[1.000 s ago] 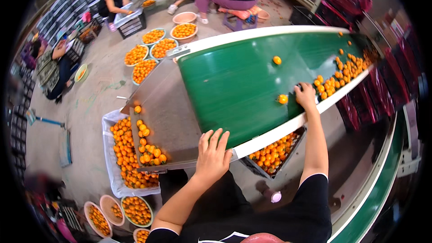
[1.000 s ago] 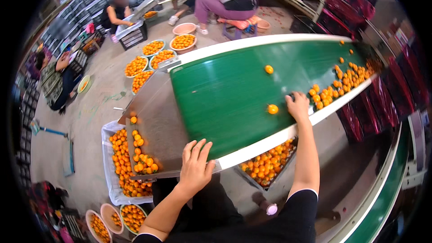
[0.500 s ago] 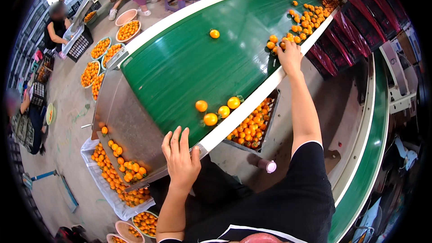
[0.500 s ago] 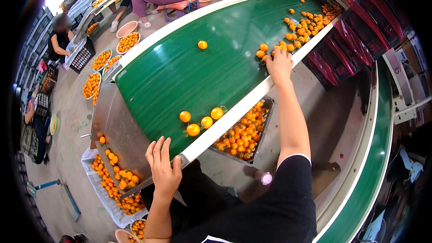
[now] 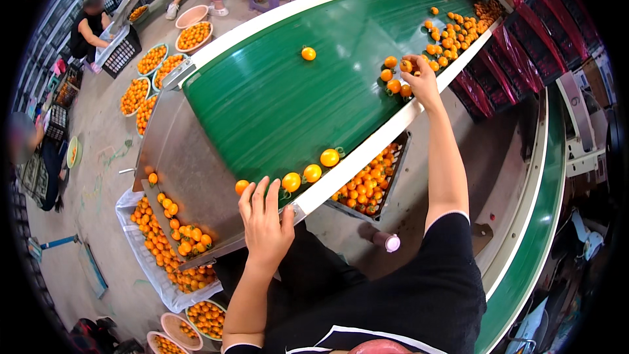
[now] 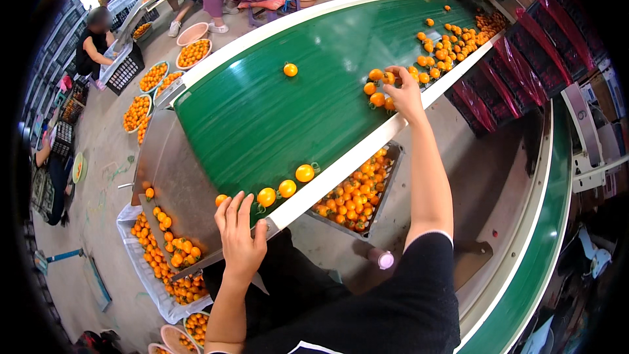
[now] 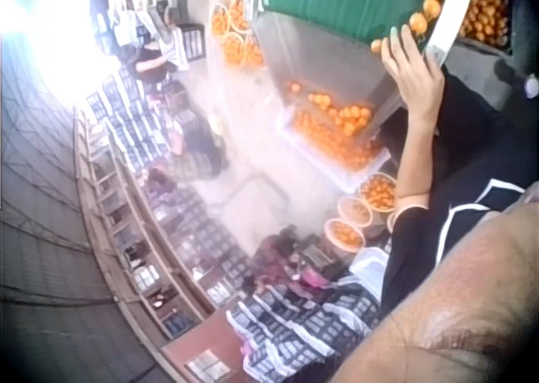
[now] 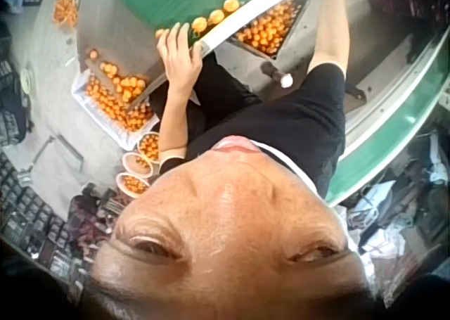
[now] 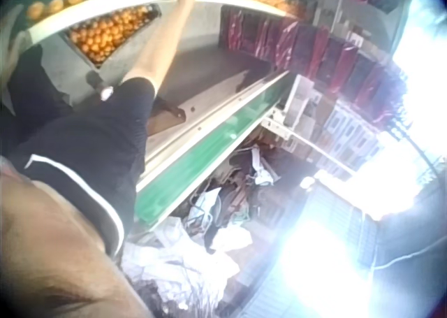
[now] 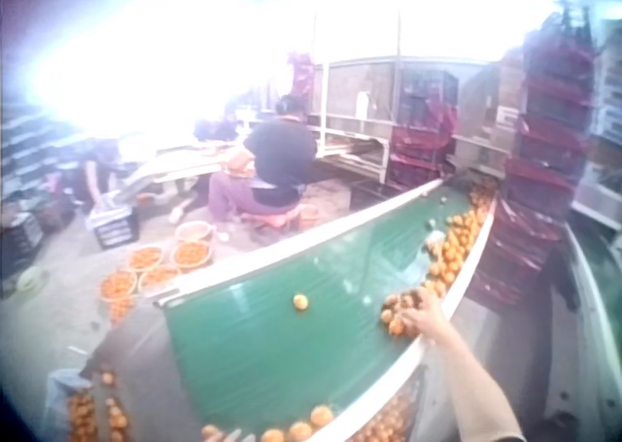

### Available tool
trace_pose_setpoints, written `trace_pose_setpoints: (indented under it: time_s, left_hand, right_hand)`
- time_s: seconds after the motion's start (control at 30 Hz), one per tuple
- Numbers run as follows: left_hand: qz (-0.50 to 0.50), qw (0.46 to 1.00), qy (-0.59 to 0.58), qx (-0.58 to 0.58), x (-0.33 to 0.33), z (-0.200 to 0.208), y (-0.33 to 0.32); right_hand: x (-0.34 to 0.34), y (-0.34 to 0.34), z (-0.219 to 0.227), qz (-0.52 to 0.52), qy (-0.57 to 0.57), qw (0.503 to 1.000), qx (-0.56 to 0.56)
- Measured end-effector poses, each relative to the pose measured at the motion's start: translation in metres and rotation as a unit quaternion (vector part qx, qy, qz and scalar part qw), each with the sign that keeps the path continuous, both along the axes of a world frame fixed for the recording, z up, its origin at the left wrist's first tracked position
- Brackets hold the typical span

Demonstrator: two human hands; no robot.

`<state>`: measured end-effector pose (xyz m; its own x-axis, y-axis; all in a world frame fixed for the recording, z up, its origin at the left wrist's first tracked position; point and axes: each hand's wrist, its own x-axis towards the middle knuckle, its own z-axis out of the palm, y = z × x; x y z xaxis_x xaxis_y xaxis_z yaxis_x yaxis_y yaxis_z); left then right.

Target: The person sorts yellow tomatoes on a green conveyor belt by hand, moving them from the belt into crates and buckets.

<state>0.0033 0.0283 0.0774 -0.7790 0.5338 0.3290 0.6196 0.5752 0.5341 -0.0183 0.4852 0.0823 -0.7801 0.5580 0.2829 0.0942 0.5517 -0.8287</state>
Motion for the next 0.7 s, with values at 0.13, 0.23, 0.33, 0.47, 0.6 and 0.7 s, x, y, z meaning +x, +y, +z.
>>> trace_pose_setpoints:
  time_s: [0.13, 0.23, 0.33, 0.47, 0.6, 0.7]
  left_hand:
    - [0.003, 1.0, 0.005, 0.003, 0.001, 0.0, -0.001]
    - [0.003, 1.0, 0.008, 0.003, 0.002, -0.002, 0.0]
    - [0.002, 1.0, 0.014, -0.004, 0.002, -0.004, -0.001]
    - [0.006, 1.0, 0.017, 0.0, 0.002, -0.004, -0.003]
    - [-0.002, 1.0, 0.015, 0.01, 0.006, -0.003, 0.0]
    - [0.001, 1.0, 0.025, 0.004, 0.005, -0.005, -0.002]
  right_hand:
    - [0.032, -0.079, 0.038, 0.111, 0.073, 0.969, -0.208]
    - [0.054, -0.108, 0.046, 0.147, 0.06, 0.962, -0.221]
    - [0.072, -0.131, 0.05, 0.139, 0.043, 0.959, -0.242]
    - [0.121, -0.134, 0.034, 0.19, -0.084, 0.934, -0.29]
    - [0.154, -0.139, -0.031, 0.066, -0.212, 0.963, -0.156]
    - [0.147, -0.135, -0.041, -0.04, -0.085, 0.993, -0.071]
